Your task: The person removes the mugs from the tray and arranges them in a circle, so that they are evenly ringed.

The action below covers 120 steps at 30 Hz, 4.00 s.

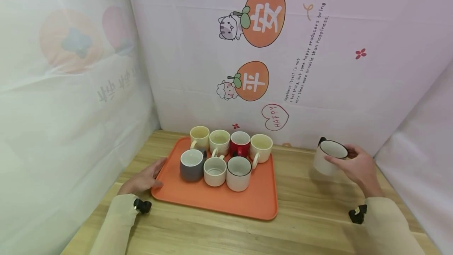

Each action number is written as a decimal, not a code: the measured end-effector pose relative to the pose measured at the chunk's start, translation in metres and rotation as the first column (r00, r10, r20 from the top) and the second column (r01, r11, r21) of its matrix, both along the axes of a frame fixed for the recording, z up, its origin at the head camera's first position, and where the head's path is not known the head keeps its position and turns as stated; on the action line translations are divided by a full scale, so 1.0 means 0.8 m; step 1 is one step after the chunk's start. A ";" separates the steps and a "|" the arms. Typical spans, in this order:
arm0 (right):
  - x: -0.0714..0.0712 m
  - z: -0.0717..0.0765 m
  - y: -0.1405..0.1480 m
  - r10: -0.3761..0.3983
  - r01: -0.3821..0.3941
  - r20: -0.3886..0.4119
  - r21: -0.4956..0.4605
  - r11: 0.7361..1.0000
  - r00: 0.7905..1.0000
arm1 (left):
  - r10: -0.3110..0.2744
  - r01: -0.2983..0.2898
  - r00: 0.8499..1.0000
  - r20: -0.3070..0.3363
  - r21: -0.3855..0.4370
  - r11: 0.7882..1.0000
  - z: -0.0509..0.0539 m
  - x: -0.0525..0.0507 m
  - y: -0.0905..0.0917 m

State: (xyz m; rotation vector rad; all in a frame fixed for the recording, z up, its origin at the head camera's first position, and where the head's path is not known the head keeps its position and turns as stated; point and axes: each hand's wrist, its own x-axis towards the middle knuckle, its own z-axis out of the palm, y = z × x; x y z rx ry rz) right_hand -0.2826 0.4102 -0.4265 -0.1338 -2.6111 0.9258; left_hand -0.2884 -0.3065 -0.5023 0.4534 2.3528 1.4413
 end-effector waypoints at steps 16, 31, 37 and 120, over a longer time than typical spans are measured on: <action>-0.025 -0.050 0.038 0.007 -0.007 0.015 -0.037 0.999 1.000 | -0.004 0.004 1.000 -0.004 0.012 1.000 0.002 0.001 0.000; -0.031 -0.063 0.051 0.033 -0.030 0.071 -0.047 0.998 0.997 | 0.004 -0.004 1.000 -0.004 0.000 1.000 0.002 0.002 0.002; -0.023 -0.057 0.056 0.053 -0.051 0.124 -0.018 0.999 0.991 | -0.011 0.011 1.000 -0.009 0.009 1.000 0.001 0.000 0.005; 0.014 -0.019 -0.316 0.585 -0.580 0.058 -0.082 0.810 0.809 | -0.011 0.010 1.000 0.002 0.030 0.999 0.002 0.001 0.003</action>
